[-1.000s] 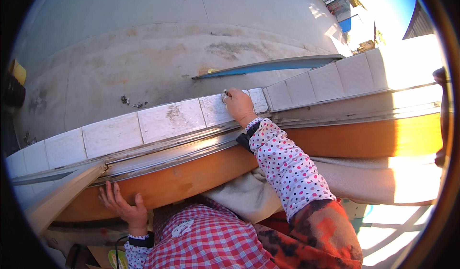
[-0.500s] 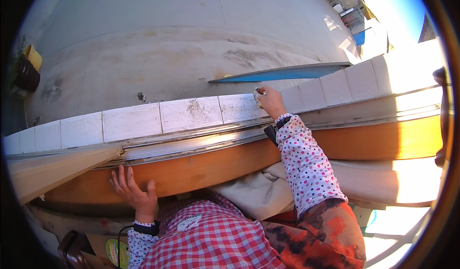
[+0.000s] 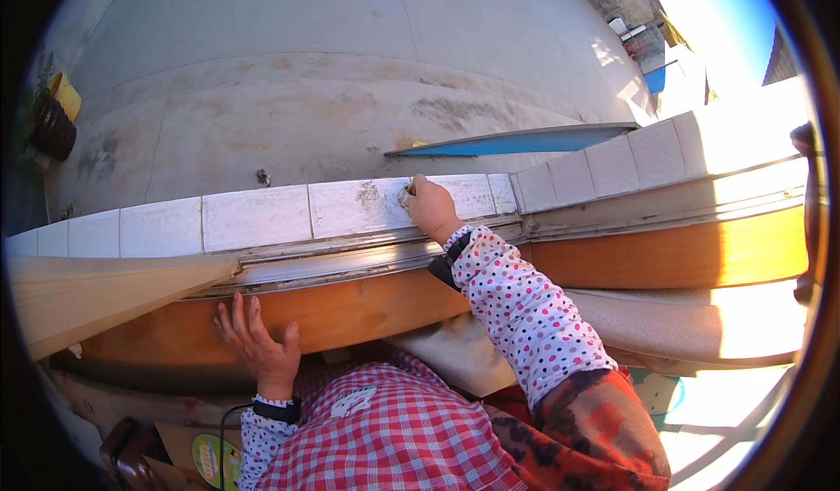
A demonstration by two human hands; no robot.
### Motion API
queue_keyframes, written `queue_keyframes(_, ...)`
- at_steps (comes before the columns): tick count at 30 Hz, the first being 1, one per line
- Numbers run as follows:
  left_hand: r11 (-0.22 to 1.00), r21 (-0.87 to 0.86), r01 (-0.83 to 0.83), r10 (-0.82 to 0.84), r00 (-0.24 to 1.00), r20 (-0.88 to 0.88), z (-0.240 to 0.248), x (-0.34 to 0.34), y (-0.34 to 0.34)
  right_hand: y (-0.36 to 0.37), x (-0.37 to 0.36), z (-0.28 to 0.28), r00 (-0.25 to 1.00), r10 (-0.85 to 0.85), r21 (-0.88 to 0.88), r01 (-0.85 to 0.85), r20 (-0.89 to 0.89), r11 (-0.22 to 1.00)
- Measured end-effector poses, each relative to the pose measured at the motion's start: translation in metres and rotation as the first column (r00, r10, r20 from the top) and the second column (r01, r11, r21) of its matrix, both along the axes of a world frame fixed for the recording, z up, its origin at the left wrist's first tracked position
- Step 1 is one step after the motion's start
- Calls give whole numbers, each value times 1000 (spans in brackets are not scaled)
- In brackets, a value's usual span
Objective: The person repeatedly wipes a tiled window sill with a small white cloth, moving along the sill and occasionally refolding the cloth. The person also wipes the wooden window frame and the metal track. The task is performed by hand with a cloth.
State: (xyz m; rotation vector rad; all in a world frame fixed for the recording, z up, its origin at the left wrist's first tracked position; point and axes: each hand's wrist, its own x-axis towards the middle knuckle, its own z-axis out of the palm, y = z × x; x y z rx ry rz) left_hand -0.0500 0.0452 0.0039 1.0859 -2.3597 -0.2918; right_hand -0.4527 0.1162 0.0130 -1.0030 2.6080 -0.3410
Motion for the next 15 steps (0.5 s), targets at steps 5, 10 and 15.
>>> queue_keyframes(5, 1000, -13, 5, -5, 1000, -13, 2, -2, 0, -22, 13, 4, 990, 77, -112, -63, 122, 992)
queue_keyframes(10, 1000, -22, 4, -5, 999, -39, 1, -1, 0, 13, 1, 15, 989, -143, 94, 145, -25, 985)
queue_keyframes(15, 1000, -16, 8, -9, 999, -50, 1, -1, 0, -20, 39, -15, 997, -67, -50, 69, 41, 996)
